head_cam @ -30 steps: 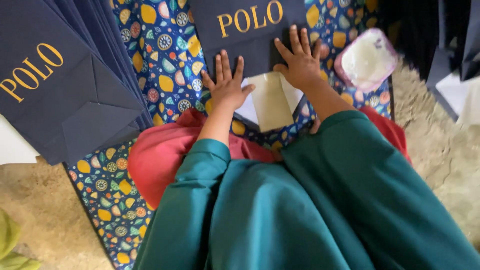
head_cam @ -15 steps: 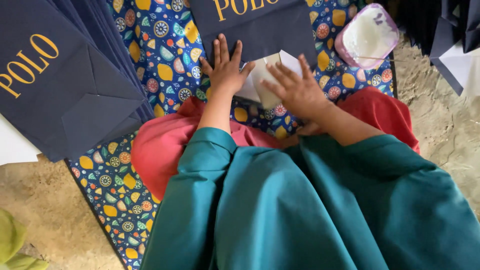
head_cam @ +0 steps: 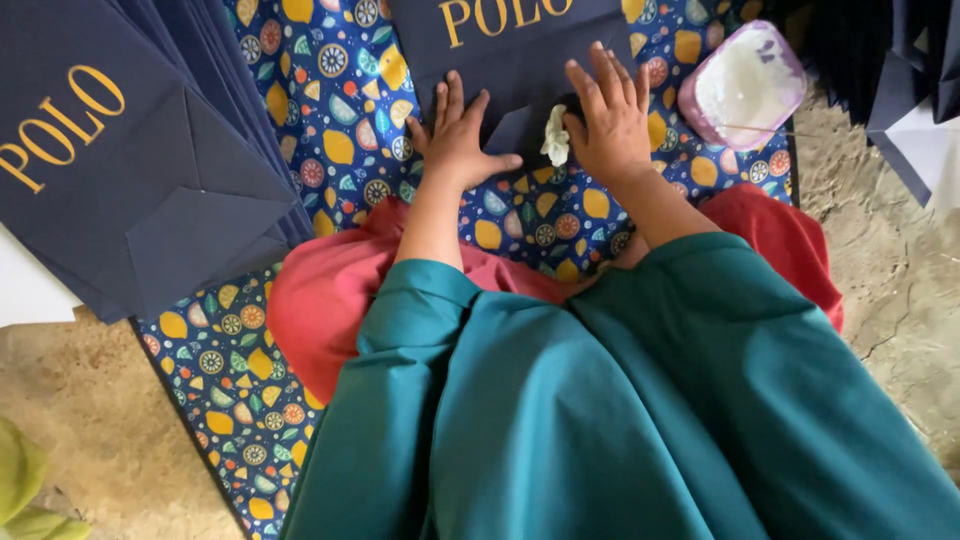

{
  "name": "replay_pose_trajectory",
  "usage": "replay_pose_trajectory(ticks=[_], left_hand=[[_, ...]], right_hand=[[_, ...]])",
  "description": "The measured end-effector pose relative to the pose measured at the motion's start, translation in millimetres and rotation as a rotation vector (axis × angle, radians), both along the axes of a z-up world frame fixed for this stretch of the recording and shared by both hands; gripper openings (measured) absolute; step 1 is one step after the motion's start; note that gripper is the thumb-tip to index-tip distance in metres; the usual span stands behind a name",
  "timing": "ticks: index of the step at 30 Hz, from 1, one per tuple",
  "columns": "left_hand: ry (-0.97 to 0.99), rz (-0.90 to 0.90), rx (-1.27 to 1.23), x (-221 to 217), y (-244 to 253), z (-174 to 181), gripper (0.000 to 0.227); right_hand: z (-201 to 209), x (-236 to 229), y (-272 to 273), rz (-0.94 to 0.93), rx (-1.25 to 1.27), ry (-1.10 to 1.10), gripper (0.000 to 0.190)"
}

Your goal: Assembling paper bags by applying glue to templates and folding them into shape

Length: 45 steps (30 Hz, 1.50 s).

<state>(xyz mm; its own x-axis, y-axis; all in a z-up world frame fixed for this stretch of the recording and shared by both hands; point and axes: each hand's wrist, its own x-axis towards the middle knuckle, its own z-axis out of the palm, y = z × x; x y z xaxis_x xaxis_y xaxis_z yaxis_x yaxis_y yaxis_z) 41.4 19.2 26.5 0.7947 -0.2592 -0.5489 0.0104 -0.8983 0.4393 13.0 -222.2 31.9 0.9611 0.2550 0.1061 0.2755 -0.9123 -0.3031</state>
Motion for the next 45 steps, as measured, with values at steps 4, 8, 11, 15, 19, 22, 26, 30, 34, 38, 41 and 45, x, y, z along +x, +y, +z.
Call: replay_pose_trajectory(ticks=[4, 8, 11, 15, 19, 22, 26, 30, 34, 38, 41, 45], left_hand=[[-0.081, 0.021, 0.018, -1, -3, -14, 0.091], [-0.061, 0.025, 0.069, -2, -7, -2, 0.079], [-0.112, 0.03, 0.084, -5, -9, -11, 0.079], [-0.125, 0.024, 0.101, -5, -12, -9, 0.079], [-0.119, 0.045, 0.107, -7, -15, -10, 0.073], [-0.123, 0.027, 0.104, -8, -17, -1, 0.069], [-0.017, -0.031, 0.168, -6, -22, 22, 0.061], [0.018, -0.029, 0.201, -4, -26, 35, 0.06], [0.045, -0.031, 0.209, -8, -27, 30, 0.059], [0.042, -0.025, 0.194, -5, -28, 30, 0.061], [-0.013, -0.006, 0.188, -8, -30, 13, 0.06], [0.008, -0.017, 0.196, -11, -30, 20, 0.06]], right_hand=[[12, -21, 9, 0.29, -0.095, -0.036, 0.049], [-21, -50, 15, 0.41, -0.088, -0.143, 0.053], [-29, -50, 23, 0.279, -0.154, 0.101, 0.076], [-49, -42, 15, 0.214, -0.171, 0.189, 0.088], [-57, -30, 15, 0.184, -0.105, 0.102, 0.098], [-59, -24, 19, 0.152, -0.089, 0.163, 0.103], [-57, -23, 21, 0.117, -0.058, 0.217, 0.106], [-49, -14, 25, 0.092, -0.052, 0.153, 0.104], [-58, -14, 27, 0.074, -0.078, 0.074, 0.096], [-65, -12, 25, 0.101, -0.089, 0.069, 0.098], [-60, -9, 20, 0.128, -0.078, 0.05, 0.095], [-68, -12, 21, 0.122, -0.083, 0.093, 0.092]])
